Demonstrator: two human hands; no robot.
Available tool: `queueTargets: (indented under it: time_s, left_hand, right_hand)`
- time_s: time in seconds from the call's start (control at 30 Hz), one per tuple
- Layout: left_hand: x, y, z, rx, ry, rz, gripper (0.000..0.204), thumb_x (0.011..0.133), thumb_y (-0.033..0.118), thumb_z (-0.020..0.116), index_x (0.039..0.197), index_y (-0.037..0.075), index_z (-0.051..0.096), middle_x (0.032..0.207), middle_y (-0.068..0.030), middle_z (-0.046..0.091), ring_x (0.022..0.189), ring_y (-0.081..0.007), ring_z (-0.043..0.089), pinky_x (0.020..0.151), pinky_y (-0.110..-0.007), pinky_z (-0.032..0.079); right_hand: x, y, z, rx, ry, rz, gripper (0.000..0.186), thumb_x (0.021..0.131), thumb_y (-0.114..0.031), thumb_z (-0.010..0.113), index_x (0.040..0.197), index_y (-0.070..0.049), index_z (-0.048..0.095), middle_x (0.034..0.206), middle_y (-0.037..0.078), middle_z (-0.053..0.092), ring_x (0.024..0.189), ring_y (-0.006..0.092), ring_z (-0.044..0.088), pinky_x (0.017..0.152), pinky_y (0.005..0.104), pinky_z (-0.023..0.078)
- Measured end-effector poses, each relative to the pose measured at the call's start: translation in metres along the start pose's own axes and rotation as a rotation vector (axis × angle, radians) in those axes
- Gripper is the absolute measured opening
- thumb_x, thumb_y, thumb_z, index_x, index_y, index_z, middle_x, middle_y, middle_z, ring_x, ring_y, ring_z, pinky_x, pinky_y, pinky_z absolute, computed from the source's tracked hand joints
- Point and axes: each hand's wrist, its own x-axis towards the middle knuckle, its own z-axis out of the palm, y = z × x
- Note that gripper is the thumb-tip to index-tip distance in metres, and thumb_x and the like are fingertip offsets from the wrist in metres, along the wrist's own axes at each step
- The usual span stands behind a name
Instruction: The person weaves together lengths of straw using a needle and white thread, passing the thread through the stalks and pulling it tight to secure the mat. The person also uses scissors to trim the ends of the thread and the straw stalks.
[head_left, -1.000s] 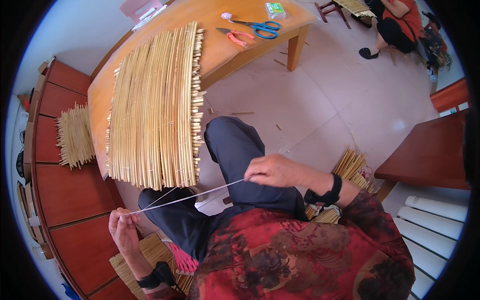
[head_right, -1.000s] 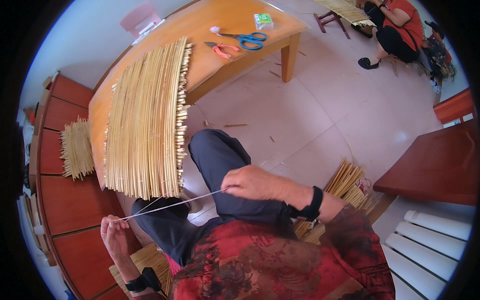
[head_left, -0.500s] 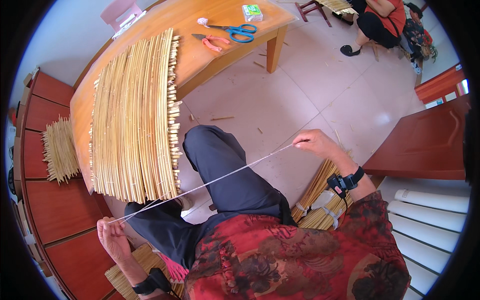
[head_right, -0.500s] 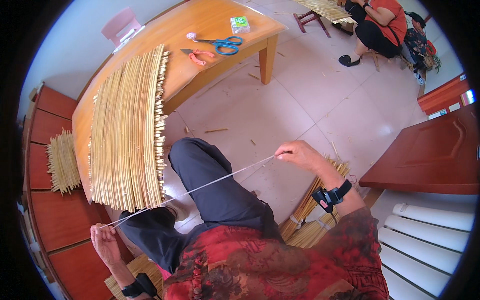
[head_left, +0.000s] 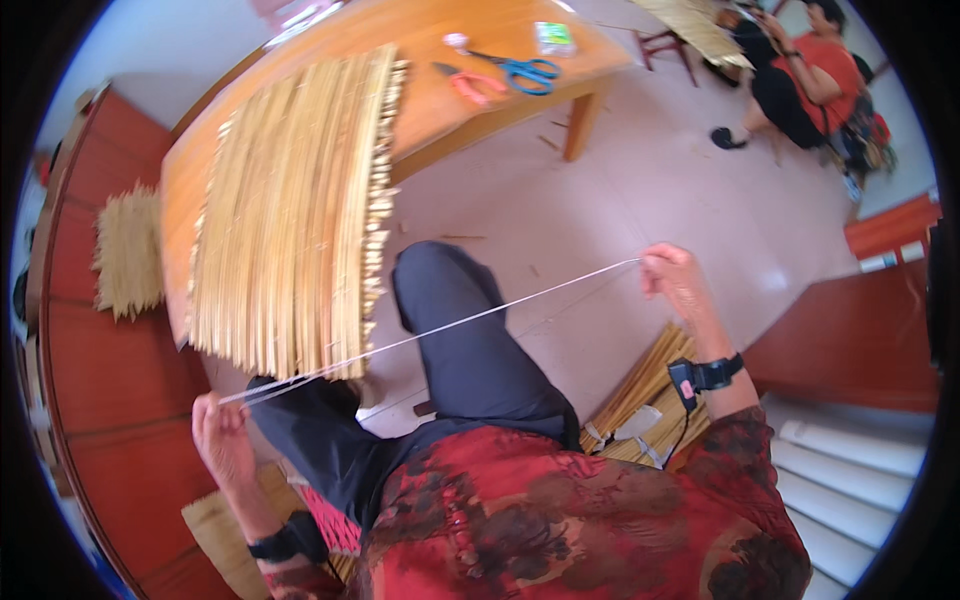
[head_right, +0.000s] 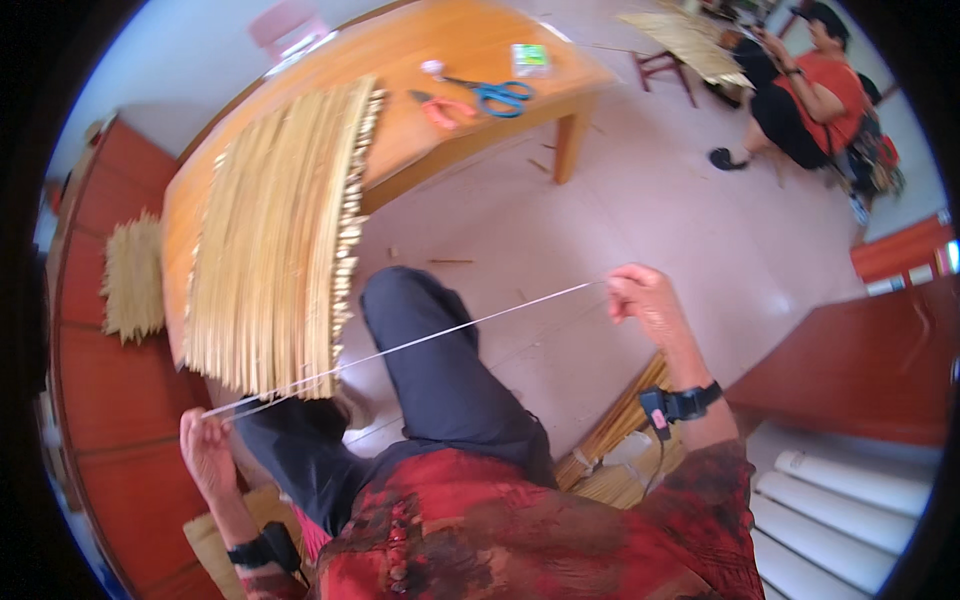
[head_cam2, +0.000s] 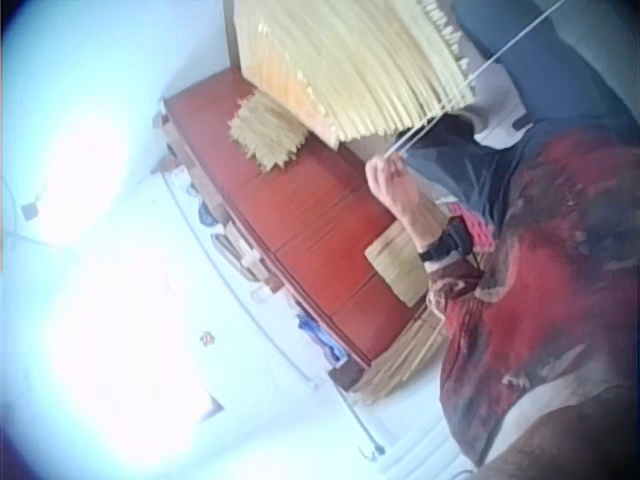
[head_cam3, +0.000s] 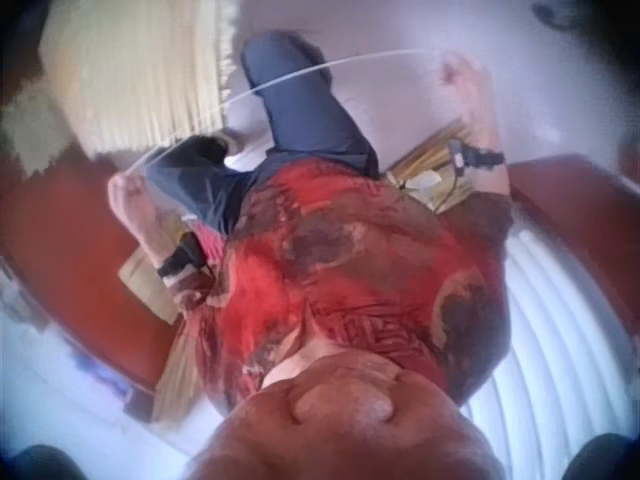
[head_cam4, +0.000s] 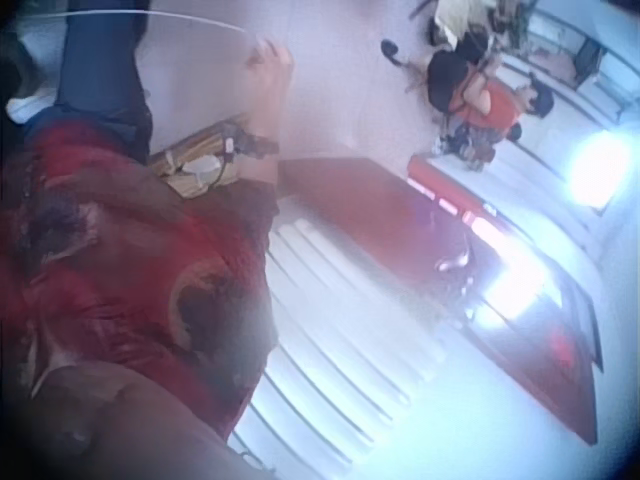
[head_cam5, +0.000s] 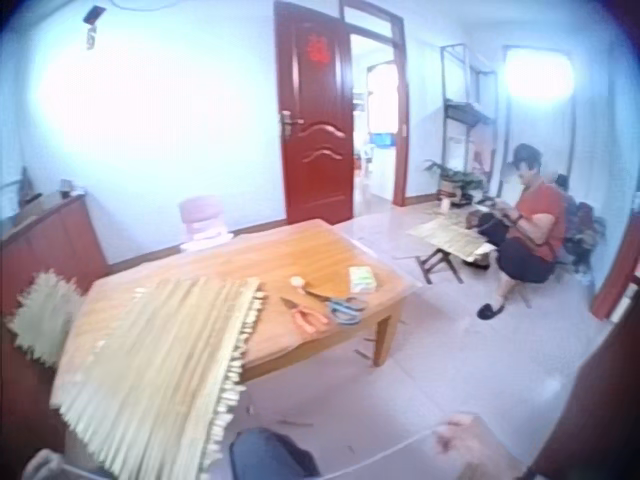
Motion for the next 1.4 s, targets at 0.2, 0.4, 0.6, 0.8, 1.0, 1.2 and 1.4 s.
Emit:
queueTargets:
  time_s: [0.2, 0.4, 0.6, 0.8, 1.0, 1.2, 1.4]
  left_hand:
    - [-0.001, 0.003, 0.041, 0.202, -0.185, 0.02, 0.014, 0.085, 0.012, 0.054, 0.075, 0.005, 0.046, 0.064, 0.0007, 0.037, 0.058, -0.011, 0.038, 0.065, -0.031, 0.042]
    - [-0.001, 0.011, 0.088, 0.184, -0.335, 0.165, 0.012, 0.083, 0.01, 0.055, 0.075, 0.002, 0.052, 0.064, -0.004, 0.045, 0.058, -0.0133, 0.046, 0.062, -0.03, 0.045]
    - [0.005, 0.017, 0.116, 0.207, -0.587, 0.197, 0.003, 0.081, 0.001, 0.058, 0.079, -0.001, 0.06, 0.075, -0.0048, 0.057, 0.065, -0.0083, 0.052, 0.059, -0.02, 0.041]
    - [0.001, 0.007, 0.14, 0.382, -0.743, 0.163, 0.005, 0.081, 0.004, 0.058, 0.078, 0.0, 0.06, 0.074, -0.0041, 0.057, 0.066, -0.0102, 0.053, 0.057, -0.022, 0.041]
    - [-0.008, -0.034, 0.184, 0.46, -0.962, 0.698, 0.015, 0.074, 0.004, 0.062, 0.088, 0.002, 0.058, 0.102, -0.0115, 0.054, 0.091, -0.0248, 0.056, 0.072, -0.033, 0.046]
    - [-0.013, -0.024, 0.152, 0.722, -0.896, 0.838, 0.017, 0.073, 0.005, 0.063, 0.09, 0.002, 0.06, 0.113, -0.0152, 0.051, 0.093, -0.0288, 0.055, 0.076, -0.035, 0.047]
    - [-0.035, -0.067, 0.043, 0.339, -0.203, 0.121, 0.007, 0.082, 0.005, 0.055, 0.082, 0.0, 0.06, 0.086, -0.0103, 0.061, 0.077, -0.014, 0.058, 0.066, -0.027, 0.047]
  right_hand:
    - [0.011, -0.019, -0.055, 0.407, 0.213, -0.186, 0.017, 0.083, -0.012, 0.06, 0.097, -0.005, 0.053, 0.088, 0.008, 0.06, 0.072, 0.0183, 0.062, 0.056, 0.0274, 0.052]
    - [0.045, -0.055, -0.116, 0.505, 0.251, -0.322, 0.015, 0.084, -0.008, 0.057, 0.097, 0.0, 0.054, 0.099, 0.014, 0.06, 0.096, 0.0245, 0.059, 0.077, 0.034, 0.053]
    - [0.061, -0.11, -0.168, 0.76, 0.232, -0.448, 0.023, 0.087, 0.0, 0.049, 0.108, 0.008, 0.046, 0.113, 0.021, 0.053, 0.112, 0.0306, 0.05, 0.095, 0.0427, 0.044]
    - [0.057, -0.145, -0.186, 0.522, 0.159, -0.685, 0.037, 0.092, -0.001, 0.035, 0.127, 0.01, 0.028, 0.129, 0.021, 0.039, 0.12, 0.0276, 0.039, 0.102, 0.0382, 0.035]
    - [0.081, -0.231, -0.189, 0.926, -0.088, -0.599, 0.039, 0.087, 0.007, 0.04, 0.125, 0.011, 0.031, 0.116, 0.025, 0.046, 0.111, 0.0321, 0.046, 0.097, 0.0388, 0.042]
    - [0.015, -0.218, 0.112, -0.162, -0.164, -0.669, 0.055, 0.083, -0.005, 0.052, 0.13, 0.008, 0.026, 0.091, 0.012, 0.055, 0.088, 0.0189, 0.058, 0.084, 0.0305, 0.046]
    - [-0.028, -0.132, 0.217, -0.242, -0.425, -0.367, 0.052, 0.08, -0.001, 0.051, 0.128, 0.003, 0.03, 0.081, 0.007, 0.051, 0.067, 0.0141, 0.058, 0.063, 0.0235, 0.048]
